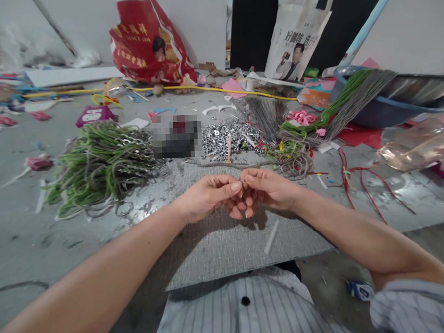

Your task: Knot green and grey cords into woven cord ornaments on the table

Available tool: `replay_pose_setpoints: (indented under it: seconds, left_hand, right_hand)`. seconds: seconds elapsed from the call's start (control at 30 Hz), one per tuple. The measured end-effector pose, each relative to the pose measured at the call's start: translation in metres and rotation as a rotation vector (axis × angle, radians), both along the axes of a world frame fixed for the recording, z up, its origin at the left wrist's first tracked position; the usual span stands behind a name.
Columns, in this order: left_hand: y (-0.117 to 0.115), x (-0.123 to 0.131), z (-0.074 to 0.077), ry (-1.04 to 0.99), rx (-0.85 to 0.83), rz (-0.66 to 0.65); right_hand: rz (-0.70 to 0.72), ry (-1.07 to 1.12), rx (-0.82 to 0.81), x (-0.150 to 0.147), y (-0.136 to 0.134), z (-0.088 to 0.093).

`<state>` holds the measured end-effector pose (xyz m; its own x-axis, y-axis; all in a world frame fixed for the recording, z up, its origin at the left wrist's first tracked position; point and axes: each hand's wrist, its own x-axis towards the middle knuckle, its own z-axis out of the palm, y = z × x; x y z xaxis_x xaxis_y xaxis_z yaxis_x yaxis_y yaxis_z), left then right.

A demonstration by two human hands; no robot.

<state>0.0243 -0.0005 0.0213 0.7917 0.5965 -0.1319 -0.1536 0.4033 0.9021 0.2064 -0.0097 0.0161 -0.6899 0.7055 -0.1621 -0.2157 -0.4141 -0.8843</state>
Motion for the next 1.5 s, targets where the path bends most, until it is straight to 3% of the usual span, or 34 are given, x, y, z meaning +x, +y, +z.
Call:
replay_pose_setpoints:
  seconds: [0.4, 0.63, 0.8, 0.97, 1.27, 1.5]
  left_hand:
    - [0.000, 0.001, -0.002, -0.071, 0.004, -0.047]
    - [0.003, 0.000, -0.002, 0.050, 0.027, 0.065]
    - [0.003, -0.002, 0.001, 0.204, 0.105, 0.080]
    - [0.004, -0.005, 0.002, 0.222, 0.118, 0.033]
    - [0.009, -0.007, -0.003, 0.308, 0.354, 0.045]
    - [0.011, -0.007, 0.003, 0.403, 0.679, 0.129]
  right_hand:
    - [-0.020, -0.026, 0.055, -0.004, -0.002, 0.003]
    - [-0.069, -0.061, 0.017, 0.000, 0.003, -0.003]
    - [-0.022, -0.099, -0.018, 0.002, 0.004, -0.004]
    - [0.086, -0.120, -0.031, 0.004, 0.003, 0.000]
    - [0.047, -0.137, -0.025, 0.002, 0.003, 0.002]
    - [0.032, -0.216, -0.014, 0.005, 0.006, -0.002]
